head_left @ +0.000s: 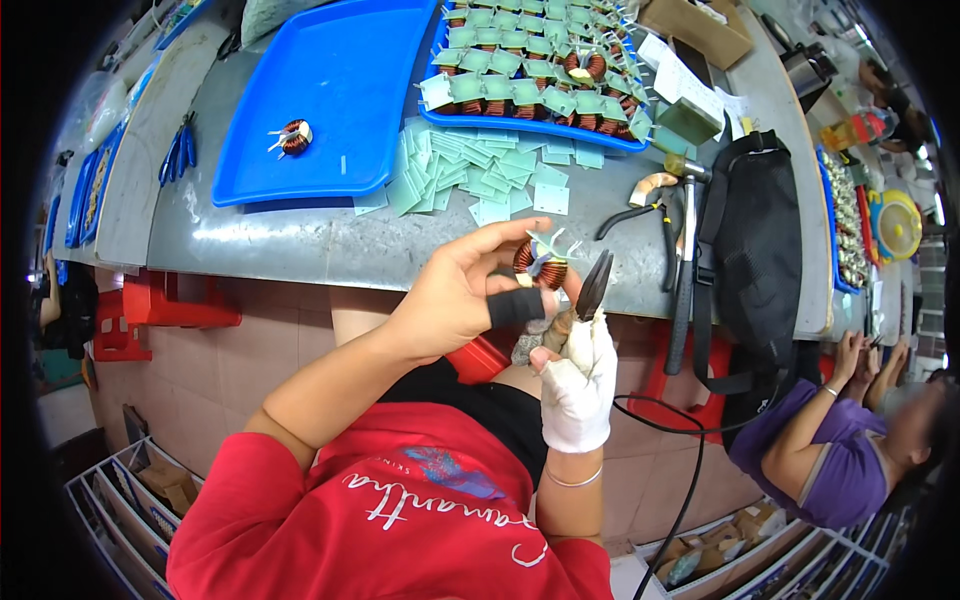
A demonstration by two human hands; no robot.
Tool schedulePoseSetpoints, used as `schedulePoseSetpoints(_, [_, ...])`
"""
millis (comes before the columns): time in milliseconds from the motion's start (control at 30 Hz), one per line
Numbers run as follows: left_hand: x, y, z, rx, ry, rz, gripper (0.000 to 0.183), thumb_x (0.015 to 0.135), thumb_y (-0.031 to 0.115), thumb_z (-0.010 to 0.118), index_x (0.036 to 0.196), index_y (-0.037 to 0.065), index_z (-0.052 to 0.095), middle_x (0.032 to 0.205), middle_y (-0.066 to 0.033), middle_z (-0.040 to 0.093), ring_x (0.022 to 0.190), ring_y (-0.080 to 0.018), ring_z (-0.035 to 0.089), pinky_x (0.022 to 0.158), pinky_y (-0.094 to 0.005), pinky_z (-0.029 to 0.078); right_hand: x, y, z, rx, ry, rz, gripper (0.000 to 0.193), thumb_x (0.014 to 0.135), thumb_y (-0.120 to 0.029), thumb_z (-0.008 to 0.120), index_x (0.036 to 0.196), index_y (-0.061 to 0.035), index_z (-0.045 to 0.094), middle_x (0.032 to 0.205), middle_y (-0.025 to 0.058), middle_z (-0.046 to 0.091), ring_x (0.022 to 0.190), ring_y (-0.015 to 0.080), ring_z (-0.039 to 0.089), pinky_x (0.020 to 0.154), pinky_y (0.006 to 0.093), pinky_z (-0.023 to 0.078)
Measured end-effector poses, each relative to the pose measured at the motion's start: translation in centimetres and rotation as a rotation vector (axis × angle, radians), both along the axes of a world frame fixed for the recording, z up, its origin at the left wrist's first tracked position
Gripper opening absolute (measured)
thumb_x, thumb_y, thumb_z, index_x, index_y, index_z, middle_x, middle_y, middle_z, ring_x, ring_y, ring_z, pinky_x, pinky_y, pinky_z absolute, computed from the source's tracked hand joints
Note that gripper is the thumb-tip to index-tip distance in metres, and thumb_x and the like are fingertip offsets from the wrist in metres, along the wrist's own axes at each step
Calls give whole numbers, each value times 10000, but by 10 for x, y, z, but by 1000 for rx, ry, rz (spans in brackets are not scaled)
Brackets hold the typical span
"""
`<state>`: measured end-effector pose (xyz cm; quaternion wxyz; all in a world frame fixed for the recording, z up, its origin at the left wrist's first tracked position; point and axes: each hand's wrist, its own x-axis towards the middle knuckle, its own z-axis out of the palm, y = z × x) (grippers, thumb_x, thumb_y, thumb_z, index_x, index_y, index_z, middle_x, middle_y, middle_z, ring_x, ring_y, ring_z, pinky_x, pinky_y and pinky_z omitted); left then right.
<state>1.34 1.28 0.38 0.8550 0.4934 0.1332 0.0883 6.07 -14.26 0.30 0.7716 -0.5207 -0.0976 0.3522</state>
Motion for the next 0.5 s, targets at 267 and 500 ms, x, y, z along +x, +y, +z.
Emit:
schedulePoseSetpoints(267, [2, 4, 5, 63, 47, 76, 640, 769, -27, 719, 1342, -12, 434, 1090, -120, 594, 1004, -180, 595, 876, -307, 491, 3, 5, 5, -59, -141, -13, 690, 734, -2, 659, 1372, 41, 402, 846, -58, 416, 709, 18, 367, 648, 138, 359])
schedulePoseSetpoints(500, [3, 5, 10, 33, 63, 83, 637, 764, -17, 725, 1334, -6, 441, 1077, -115, 591, 1021, -197, 596, 898, -315, 482, 9, 6, 6, -29, -79, -112, 645, 708, 55, 580, 1338, 39, 443, 840, -53, 396, 722, 24, 370, 636, 137, 371])
